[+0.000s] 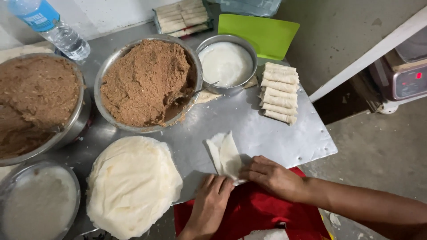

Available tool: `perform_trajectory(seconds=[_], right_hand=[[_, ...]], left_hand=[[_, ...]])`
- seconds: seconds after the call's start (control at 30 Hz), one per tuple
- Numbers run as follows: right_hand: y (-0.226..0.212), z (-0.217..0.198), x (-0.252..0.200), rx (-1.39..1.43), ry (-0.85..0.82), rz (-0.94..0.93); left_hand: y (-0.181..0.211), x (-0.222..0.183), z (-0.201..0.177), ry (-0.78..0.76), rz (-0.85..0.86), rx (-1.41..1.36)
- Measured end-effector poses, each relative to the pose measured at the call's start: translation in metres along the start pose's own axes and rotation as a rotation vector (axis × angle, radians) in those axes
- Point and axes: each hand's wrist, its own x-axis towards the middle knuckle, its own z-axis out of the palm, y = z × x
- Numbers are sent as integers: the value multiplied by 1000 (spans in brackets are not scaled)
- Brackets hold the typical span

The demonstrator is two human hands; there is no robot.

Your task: Rolling spring rolls by placing filling on a wrapper and folding it tightly.

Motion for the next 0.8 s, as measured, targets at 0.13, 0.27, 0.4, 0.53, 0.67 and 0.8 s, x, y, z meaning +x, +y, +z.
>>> perform_trajectory(seconds=[0.13, 0.27, 0.4, 0.53, 0.67, 0.8], right_hand=[[3, 3, 9, 259, 6, 225], [18, 25, -2, 58, 83, 212], [-6, 15, -11, -241, 71, -92], [4, 17, -2, -126, 85, 9], [18, 16, 16, 174, 192, 212], [18, 19, 14, -54, 183, 66]], left_hand=[[-4, 0, 5, -190, -260, -241], [-11, -8, 20, 3, -140, -76], [-6, -17, 20, 138, 124, 214], [-18, -22, 36, 78, -16, 68], [-28, -2, 26, -33, -362, -369], [-31, -11, 37, 93, -80, -60]])
